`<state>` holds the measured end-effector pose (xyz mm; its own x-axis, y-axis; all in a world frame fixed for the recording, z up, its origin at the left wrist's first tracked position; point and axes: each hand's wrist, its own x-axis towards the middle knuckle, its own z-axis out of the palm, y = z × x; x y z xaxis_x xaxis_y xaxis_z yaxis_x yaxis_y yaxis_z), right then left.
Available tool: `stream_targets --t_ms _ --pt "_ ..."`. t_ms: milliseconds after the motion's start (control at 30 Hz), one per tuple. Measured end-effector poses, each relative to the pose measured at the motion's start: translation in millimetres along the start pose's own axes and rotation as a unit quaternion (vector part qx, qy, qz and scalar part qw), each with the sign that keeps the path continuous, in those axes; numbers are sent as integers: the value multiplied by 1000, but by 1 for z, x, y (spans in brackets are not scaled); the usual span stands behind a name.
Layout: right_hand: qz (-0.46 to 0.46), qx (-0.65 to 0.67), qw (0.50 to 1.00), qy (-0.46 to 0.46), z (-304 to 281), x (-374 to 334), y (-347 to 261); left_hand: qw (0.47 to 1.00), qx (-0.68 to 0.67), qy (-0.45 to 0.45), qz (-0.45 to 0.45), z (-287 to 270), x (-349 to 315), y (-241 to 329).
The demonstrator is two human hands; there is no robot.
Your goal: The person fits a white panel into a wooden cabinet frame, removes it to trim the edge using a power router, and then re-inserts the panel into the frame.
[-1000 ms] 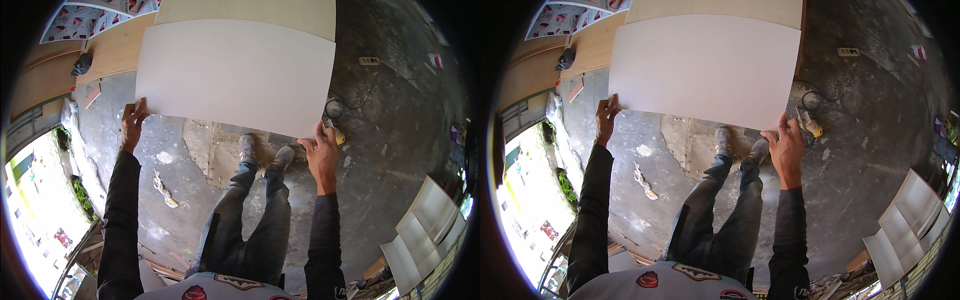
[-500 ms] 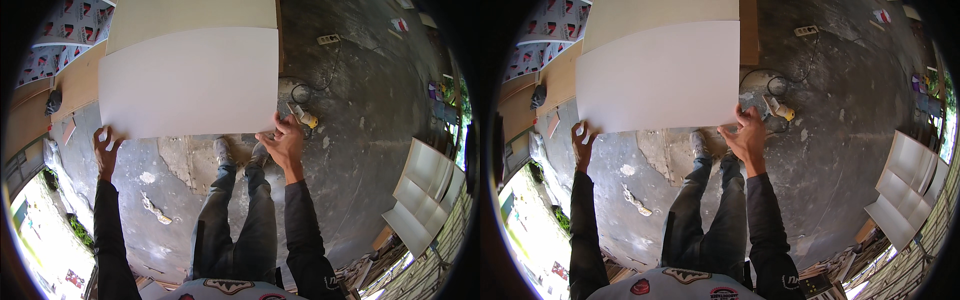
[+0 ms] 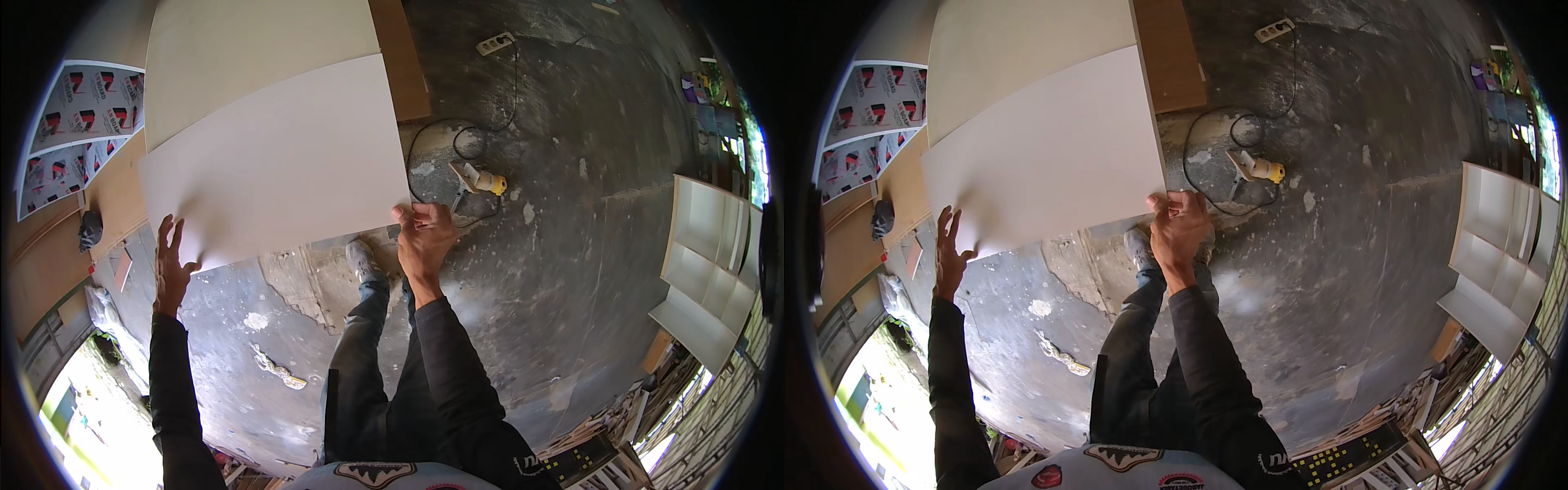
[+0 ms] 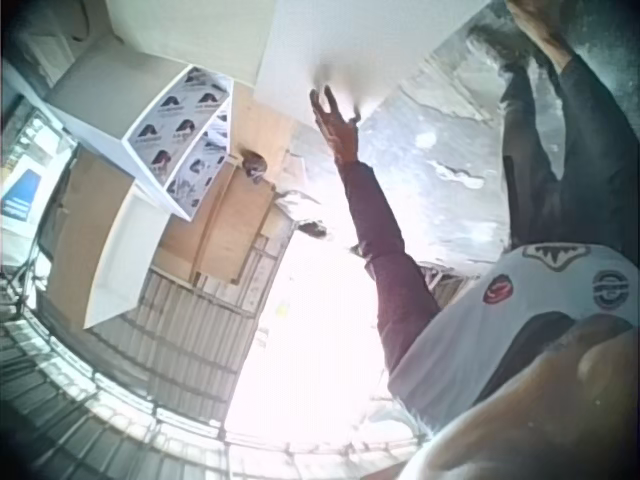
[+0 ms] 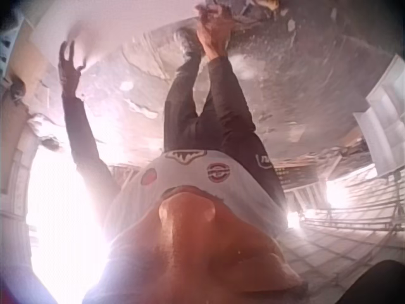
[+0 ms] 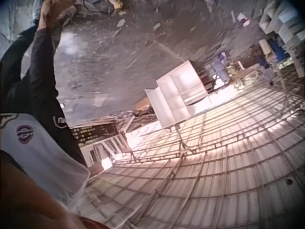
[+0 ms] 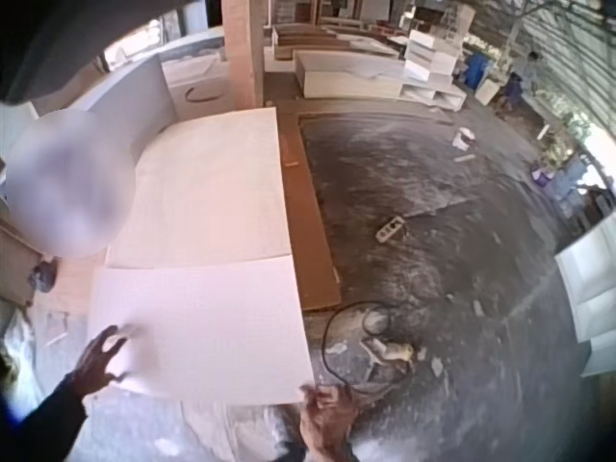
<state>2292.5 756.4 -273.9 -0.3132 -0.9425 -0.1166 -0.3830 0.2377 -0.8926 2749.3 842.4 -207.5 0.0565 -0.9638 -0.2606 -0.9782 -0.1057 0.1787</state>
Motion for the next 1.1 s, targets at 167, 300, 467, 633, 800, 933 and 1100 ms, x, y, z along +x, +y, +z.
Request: stream_targets --t_ms 167,300,467,633,800,933,1100 --pt "19 -13 998 66 4 -7 -9 976 53 -114 179 -32 75 80" --pt "55 -12 994 95 11 -11 -16 952 93 -126 265 -26 114 118" --pt "45 26 991 125 16 -14 -11 929 165 -165 287 -33 167 197" --pt "59 38 988 139 23 -21 -11 899 205 -109 370 -21 216 240" --pt "66 28 986 153 24 -26 -6 885 255 -83 381 -25 260 290" --pt "82 118 977 160 27 -26 -5 899 196 -122 371 -31 290 297" --pt "74 172 967 173 31 -25 -1 907 168 -113 369 -28 310 297"
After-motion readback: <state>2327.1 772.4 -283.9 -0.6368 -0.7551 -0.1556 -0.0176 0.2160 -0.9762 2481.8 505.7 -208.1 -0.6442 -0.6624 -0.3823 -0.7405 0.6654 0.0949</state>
